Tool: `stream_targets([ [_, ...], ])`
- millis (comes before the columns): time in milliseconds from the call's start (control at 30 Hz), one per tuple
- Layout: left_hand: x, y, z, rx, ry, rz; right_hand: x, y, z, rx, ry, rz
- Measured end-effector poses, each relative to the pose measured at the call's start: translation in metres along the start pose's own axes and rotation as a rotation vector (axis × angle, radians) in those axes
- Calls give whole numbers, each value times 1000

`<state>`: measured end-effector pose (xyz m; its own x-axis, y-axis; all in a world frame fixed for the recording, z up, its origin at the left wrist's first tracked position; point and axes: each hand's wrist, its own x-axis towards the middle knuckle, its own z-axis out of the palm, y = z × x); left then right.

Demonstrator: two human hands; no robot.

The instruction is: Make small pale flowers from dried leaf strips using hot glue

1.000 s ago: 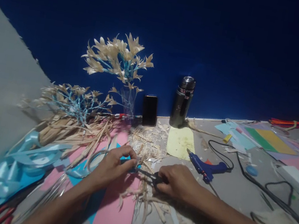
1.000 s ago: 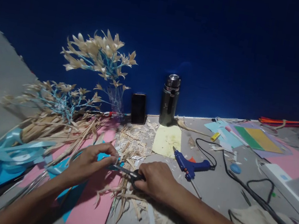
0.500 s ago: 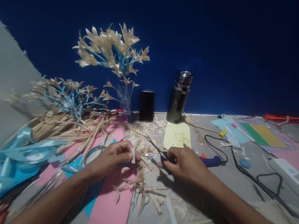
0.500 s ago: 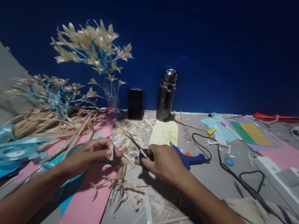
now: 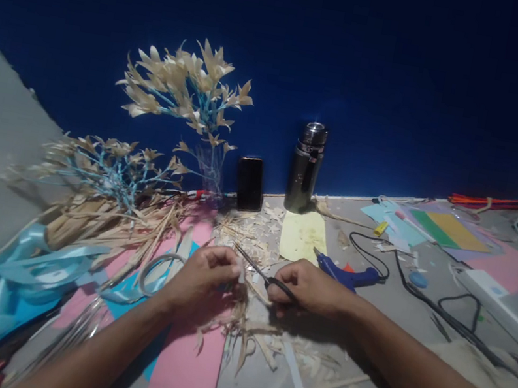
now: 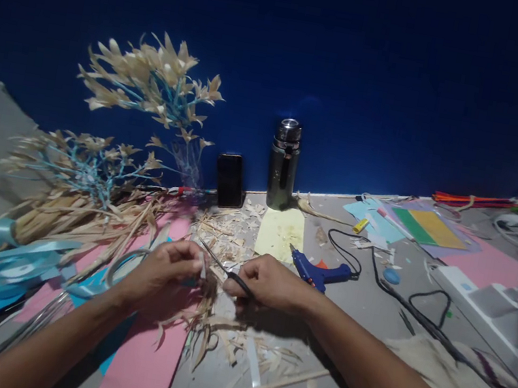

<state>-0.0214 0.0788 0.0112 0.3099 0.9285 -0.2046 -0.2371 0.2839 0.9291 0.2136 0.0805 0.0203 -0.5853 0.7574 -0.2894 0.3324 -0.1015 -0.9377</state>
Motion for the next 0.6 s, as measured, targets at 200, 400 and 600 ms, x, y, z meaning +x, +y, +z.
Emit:
stream_targets([
  [200,18,16,-33,86,366,296,1,2,-14,-82,-14,-18],
  [400,22,5,-41,432,319,250,-12,-10,-29,-779,247,79],
  [600,9,32,-44,939,584,630,-25,-17,-25,-1040,89,108],
])
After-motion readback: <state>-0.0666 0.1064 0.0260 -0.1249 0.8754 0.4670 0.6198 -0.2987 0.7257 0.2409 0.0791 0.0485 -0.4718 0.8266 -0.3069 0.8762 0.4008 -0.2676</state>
